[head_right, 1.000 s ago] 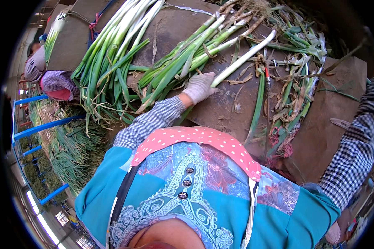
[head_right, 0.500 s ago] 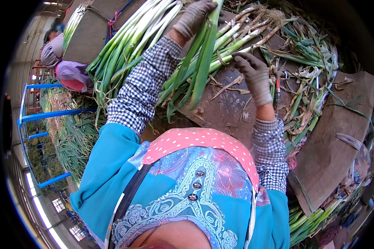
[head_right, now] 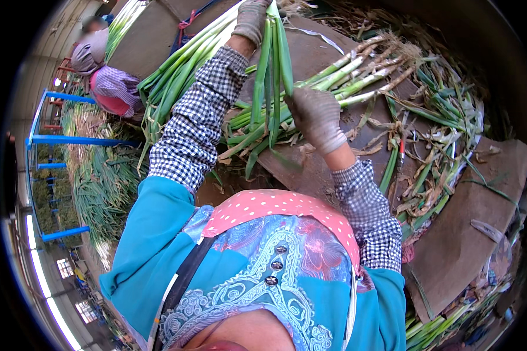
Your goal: The person trims and sorts leeks using a tool, then stacks the trimmed leeks on a work surface.
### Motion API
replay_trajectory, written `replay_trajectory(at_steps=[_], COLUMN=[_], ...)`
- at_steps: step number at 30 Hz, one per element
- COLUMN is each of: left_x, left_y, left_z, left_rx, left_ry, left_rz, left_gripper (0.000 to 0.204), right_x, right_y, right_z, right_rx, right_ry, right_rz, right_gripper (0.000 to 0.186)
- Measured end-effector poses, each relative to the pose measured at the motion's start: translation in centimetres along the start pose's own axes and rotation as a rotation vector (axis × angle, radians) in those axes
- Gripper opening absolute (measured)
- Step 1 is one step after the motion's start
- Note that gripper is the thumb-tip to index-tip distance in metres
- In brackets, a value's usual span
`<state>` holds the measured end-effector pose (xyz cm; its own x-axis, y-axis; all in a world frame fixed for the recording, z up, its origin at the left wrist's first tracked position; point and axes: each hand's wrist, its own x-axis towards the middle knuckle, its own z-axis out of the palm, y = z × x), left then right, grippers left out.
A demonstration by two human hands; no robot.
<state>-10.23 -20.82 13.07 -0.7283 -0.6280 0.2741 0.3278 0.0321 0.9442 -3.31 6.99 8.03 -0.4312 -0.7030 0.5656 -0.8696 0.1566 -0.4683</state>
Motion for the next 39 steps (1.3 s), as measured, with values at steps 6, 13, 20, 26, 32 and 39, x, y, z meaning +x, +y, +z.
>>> replay_trajectory(at_steps=[6, 13, 20, 26, 32, 39], left_x=[3.7, 2.0, 10.2, 10.3, -2.3, -8.1], left_y=[4.7, 7.7, 15.9, 15.7, -2.6, -6.0], left_z=[-8.9, -3.0, -14.8, -26.1, -31.8, -6.4], left_rx=[-0.313, -0.245, -0.144, 1.240, 2.073, 1.177], left_ry=[0.029, 0.001, 0.054, -0.181, -0.142, -0.735], left_rz=[-0.317, -0.086, -0.058, -0.070, -0.188, -0.009], left_gripper=[0.025, 0.032, 0.026, 0.039, 0.044, 0.034], right_x=[0.2, 6.7, 6.7, -13.0, -21.0, -20.7], right_y=[1.0, 0.3, -2.5, 18.7, 19.2, 19.8], right_z=[-0.4, 7.4, 0.2, -6.3, -3.1, -4.3], right_rx=[-0.294, 1.382, 1.179, -0.391, -0.654, -0.604], right_ry=[0.152, -0.360, 0.612, 0.397, -0.087, -0.101], right_rz=[0.109, 0.617, 0.266, 1.015, 0.950, 1.080], right_gripper=[0.039, 0.043, 0.021, 0.054, 0.068, 0.085])
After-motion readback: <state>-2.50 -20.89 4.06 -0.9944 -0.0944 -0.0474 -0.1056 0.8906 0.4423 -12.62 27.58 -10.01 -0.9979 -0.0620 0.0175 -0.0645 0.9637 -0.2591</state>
